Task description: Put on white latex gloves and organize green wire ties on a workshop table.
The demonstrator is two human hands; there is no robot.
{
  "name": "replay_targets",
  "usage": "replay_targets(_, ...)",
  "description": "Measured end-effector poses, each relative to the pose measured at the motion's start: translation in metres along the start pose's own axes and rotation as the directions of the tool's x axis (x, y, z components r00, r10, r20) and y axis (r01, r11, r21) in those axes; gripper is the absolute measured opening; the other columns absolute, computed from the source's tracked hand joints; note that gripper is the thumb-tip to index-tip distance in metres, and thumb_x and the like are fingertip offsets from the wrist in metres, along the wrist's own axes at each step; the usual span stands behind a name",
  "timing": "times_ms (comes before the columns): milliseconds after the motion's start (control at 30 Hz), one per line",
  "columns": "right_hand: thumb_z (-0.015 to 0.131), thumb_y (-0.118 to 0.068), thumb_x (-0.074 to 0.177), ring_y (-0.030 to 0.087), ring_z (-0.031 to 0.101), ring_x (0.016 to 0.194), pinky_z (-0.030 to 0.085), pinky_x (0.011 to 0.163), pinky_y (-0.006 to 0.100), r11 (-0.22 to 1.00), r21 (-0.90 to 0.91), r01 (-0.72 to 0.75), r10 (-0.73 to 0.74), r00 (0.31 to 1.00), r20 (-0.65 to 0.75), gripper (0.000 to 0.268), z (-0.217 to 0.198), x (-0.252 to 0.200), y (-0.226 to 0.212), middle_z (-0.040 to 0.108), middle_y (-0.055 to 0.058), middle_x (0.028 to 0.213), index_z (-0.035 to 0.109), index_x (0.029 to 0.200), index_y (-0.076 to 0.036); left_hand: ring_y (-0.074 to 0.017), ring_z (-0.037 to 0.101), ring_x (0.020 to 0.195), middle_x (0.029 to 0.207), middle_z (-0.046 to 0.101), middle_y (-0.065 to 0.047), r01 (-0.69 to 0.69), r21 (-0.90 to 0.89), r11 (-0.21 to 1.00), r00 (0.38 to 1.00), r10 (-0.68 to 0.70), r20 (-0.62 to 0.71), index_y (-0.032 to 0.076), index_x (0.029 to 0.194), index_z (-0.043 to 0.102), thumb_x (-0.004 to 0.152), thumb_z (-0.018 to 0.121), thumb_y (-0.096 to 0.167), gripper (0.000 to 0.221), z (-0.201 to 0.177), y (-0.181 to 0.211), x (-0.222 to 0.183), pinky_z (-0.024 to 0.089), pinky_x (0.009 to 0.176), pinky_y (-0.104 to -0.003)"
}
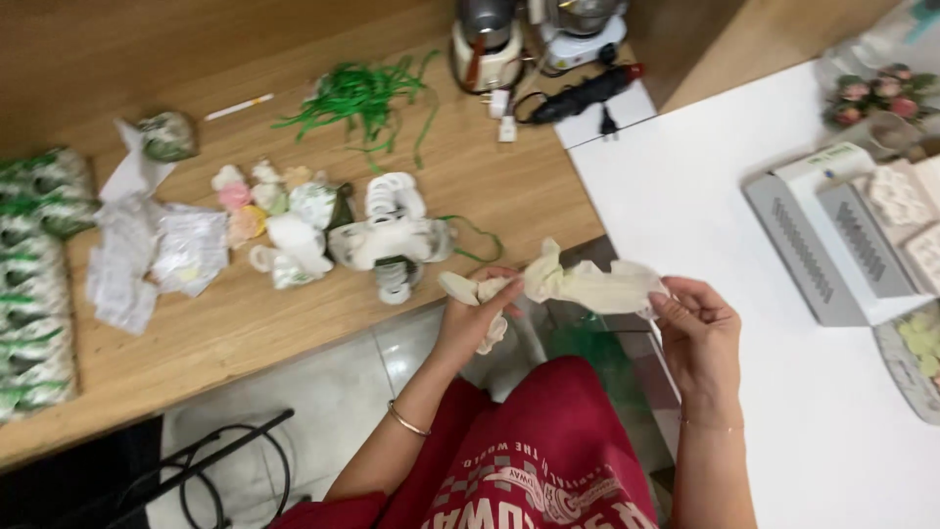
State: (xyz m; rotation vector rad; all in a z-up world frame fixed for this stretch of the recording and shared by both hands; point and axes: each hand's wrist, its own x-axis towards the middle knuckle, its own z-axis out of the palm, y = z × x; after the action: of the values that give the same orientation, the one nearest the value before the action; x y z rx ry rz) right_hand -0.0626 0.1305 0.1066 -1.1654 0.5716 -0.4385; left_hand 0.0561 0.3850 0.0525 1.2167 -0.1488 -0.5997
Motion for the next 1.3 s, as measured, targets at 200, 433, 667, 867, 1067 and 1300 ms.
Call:
replay_targets(200, 0.062, 0.016, 0.097, 0.019, 0.072, 0.095, 0.059, 0.088, 0.031, 0.986, 0.164, -0.018, -0.019, 0.974, 0.226, 0.020, 0.089, 0.039, 0.010, 0.073, 0.014, 0.103, 0.068, 0.112, 0.004, -0.0074, 0.067, 0.068, 0.093, 0.075, -0.002, -0.012, -0.002, 1.000, 0.942, 0.011, -0.336, 0.011, 0.109, 0.068, 0.092, 0.072, 0.031, 0.027, -0.095, 0.047, 0.002, 0.037, 0.047, -0.021)
replay_targets(433, 0.066, 0.009, 0.097, 0.016, 0.072, 0.084, 0.060, 0.074, 0.028, 1.000, 0.027, 0.014, -0.020, 0.973, 0.228, 0.015, 0.150, 0.098, -0.023, 0.075, 0.012, 0.100, 0.068, 0.110, 0.002, -0.0080, 0.065, 0.070, 0.100, 0.068, 0.000, -0.026, -0.065, 0.998, 0.933, 0.000, -0.361, 0.015, 0.127, 0.054, 0.091, 0.075, 0.025, 0.043, -0.121, 0.038, 0.091, 0.045, 0.051, -0.023)
replay_targets(667, 0.067, 0.004, 0.097, 0.008, 0.065, 0.069, 0.050, 0.055, 0.023, 0.951, -0.269, 0.150, -0.059, 0.946, 0.319, 0.014, 0.161, 0.192, -0.026, 0.075, 0.007, 0.091, 0.069, 0.110, 0.002, -0.0149, 0.060, 0.076, 0.098, 0.062, -0.008, -0.028, -0.043, 0.999, 0.978, 0.019, -0.206, 0.015, 0.144, 0.039, 0.086, 0.074, 0.011, 0.068, -0.138, -0.027, 0.227, 0.048, 0.054, -0.030)
replay_targets(867, 0.066, 0.002, 0.098, 0.007, 0.063, 0.066, 0.050, 0.053, 0.022, 0.955, -0.292, 0.050, 0.075, 0.913, 0.400, 0.016, 0.173, 0.241, -0.017, 0.074, 0.005, 0.089, 0.069, 0.113, 0.000, -0.0208, 0.068, 0.082, 0.102, 0.070, -0.014, -0.035, 0.199, 0.979, 0.967, 0.083, -0.239, 0.007, 0.132, 0.047, 0.093, 0.069, 0.026, 0.049, -0.108, -0.029, 0.236, 0.053, 0.066, -0.033)
replay_targets(1067, 0.054, -0.005, 0.100, 0.010, 0.065, 0.067, 0.057, 0.059, 0.028, 0.911, -0.397, -0.112, 0.326, 0.786, 0.525, 0.025, 0.212, 0.248, -0.006, 0.074, 0.007, 0.105, 0.063, 0.123, -0.004, -0.0218, 0.076, 0.087, 0.102, 0.076, -0.016, -0.125, 0.502, 0.856, 0.952, 0.246, -0.182, 0.001, 0.113, 0.061, 0.095, 0.072, 0.038, 0.043, -0.021, 0.100, 0.213, 0.060, 0.077, -0.033)
replay_targets(1300, 0.047, -0.012, 0.102, 0.015, 0.072, 0.073, 0.062, 0.071, 0.029, 0.910, -0.376, -0.174, 0.358, 0.787, 0.502, 0.036, 0.230, 0.245, -0.011, 0.068, 0.014, 0.133, 0.049, 0.137, -0.010, -0.0199, 0.076, 0.073, 0.081, 0.076, -0.007, -0.110, 0.622, 0.775, 0.963, 0.239, -0.127, 0.002, 0.090, 0.065, 0.089, 0.075, 0.023, 0.023, -0.031, 0.103, 0.236, 0.059, 0.068, -0.034)
